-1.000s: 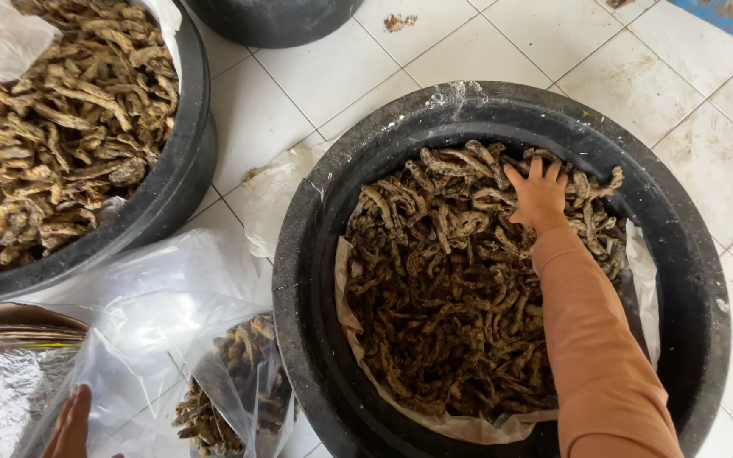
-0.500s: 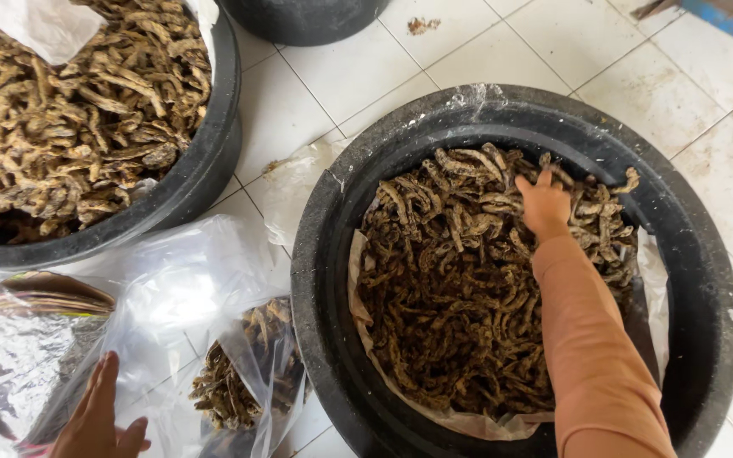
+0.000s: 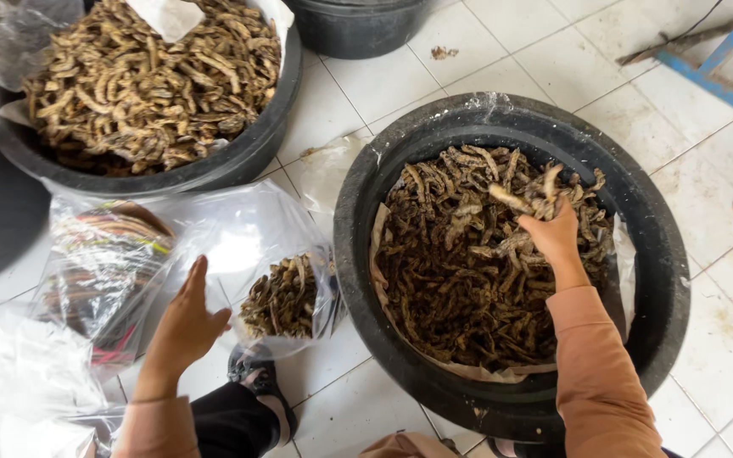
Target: The person scoops dried fish from a large black basin and places it into clear plastic bags. They repeat this process, filling multiple bags and setting them aside on the tiled floor.
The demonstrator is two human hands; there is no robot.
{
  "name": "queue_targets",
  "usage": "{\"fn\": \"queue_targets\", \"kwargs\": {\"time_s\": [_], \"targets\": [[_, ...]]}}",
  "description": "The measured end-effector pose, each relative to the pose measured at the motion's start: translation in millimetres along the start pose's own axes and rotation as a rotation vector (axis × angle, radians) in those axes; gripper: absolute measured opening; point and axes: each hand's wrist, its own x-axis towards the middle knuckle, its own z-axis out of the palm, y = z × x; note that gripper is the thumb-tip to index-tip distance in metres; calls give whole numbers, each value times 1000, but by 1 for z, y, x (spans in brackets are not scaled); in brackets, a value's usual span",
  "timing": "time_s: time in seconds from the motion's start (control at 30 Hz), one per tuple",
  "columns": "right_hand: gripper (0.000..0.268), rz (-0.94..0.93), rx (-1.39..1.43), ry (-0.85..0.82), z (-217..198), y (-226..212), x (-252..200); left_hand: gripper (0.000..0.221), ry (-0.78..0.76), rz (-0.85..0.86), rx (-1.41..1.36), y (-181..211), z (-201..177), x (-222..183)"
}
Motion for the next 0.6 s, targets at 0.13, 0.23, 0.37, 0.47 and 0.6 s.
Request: {"fn": "queue_targets", "kwargs": {"time_s": [0.13,0.23,0.37,0.47,0.6], "targets": [[73,-211,426,-47,-19,-82,-53,98,178,356,-54,-15,14,14],[44,-556,591,-426,-3,-150,-91,97,210,438,-106,-24,27,24],[54,-533,911,-768,73,-217,-141,98,199,402,-138,-18,32,37],[26,-308,988,-981,167,-234,-173,97,212,373,-135,-14,31,33],[31,11,529,-766,258,-203,-211,97,237,375,-131,-11,20,29]]}}
